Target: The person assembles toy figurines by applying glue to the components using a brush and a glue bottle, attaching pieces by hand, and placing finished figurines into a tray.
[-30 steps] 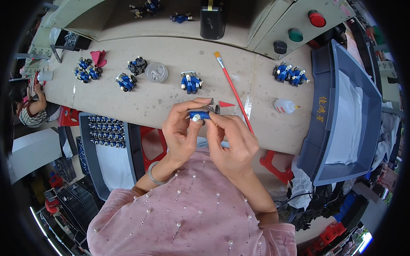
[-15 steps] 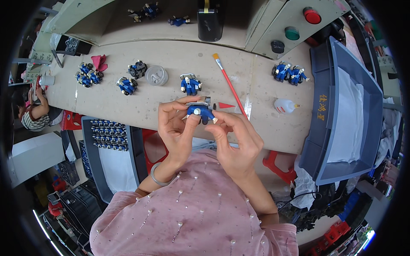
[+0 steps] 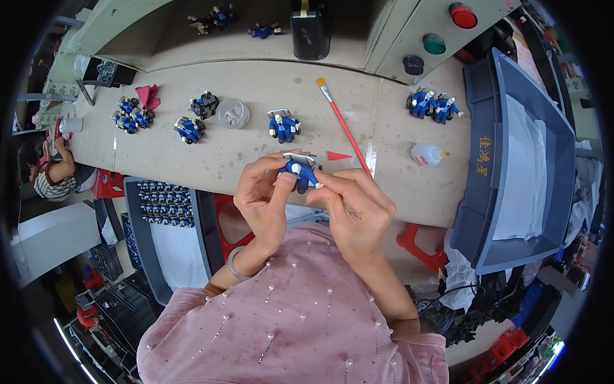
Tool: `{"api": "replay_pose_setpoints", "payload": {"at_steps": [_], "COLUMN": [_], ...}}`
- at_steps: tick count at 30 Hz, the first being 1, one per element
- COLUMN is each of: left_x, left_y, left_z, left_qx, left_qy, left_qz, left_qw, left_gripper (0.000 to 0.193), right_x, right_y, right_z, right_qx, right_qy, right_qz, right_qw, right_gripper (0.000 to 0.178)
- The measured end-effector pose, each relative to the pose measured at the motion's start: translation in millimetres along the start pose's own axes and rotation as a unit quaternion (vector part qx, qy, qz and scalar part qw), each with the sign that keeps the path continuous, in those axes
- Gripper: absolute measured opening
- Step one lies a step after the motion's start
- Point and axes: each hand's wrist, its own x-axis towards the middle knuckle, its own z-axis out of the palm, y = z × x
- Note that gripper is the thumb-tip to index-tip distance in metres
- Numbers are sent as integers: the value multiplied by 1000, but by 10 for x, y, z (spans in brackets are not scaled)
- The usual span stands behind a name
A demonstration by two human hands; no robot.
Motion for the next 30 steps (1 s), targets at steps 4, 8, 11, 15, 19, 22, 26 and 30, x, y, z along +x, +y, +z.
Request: {"api": "replay_pose_setpoints", "payload": {"at_steps": [4, 8, 11, 15, 19, 22, 26, 30], "left_x": [1, 6, -1, 5, 0, -2, 10, 17], "left_y": [41, 97, 71, 84, 99, 77, 59, 72], "left_z": [-5, 9, 0, 6, 6, 7, 3, 10], "left_qx": [1, -16, -12, -8, -9, -12, -10, -30], "left_qy": [-14, -29, -28, -26, -27, -25, -34, -38], "left_qz": [0, -12, -12, -9, -23, -20, 13, 10], "left_qw": [1000, 999, 999, 1000, 999, 999, 999, 999], "left_gripper": [18, 18, 18, 18, 17, 16, 16, 16], "right_x": [-10, -1, 13, 10, 15, 9, -1, -10], "right_y": [-6, -31, -43, -49, -69, -57, -64, -91], "right_z": [-4, -21, -15, -12, -12, -13, -27, -32], "right_qx": [24, 24, 22, 15, 13, 12, 14, 0], "right_qy": [7, 5, 7, 11, 12, 14, 10, 9], "right_qz": [13, 13, 13, 11, 3, -7, -16, -40], "right_qw": [1000, 1000, 1000, 1000, 1000, 1000, 1000, 999], "right_gripper": [16, 15, 15, 16, 16, 17, 18, 19]}}
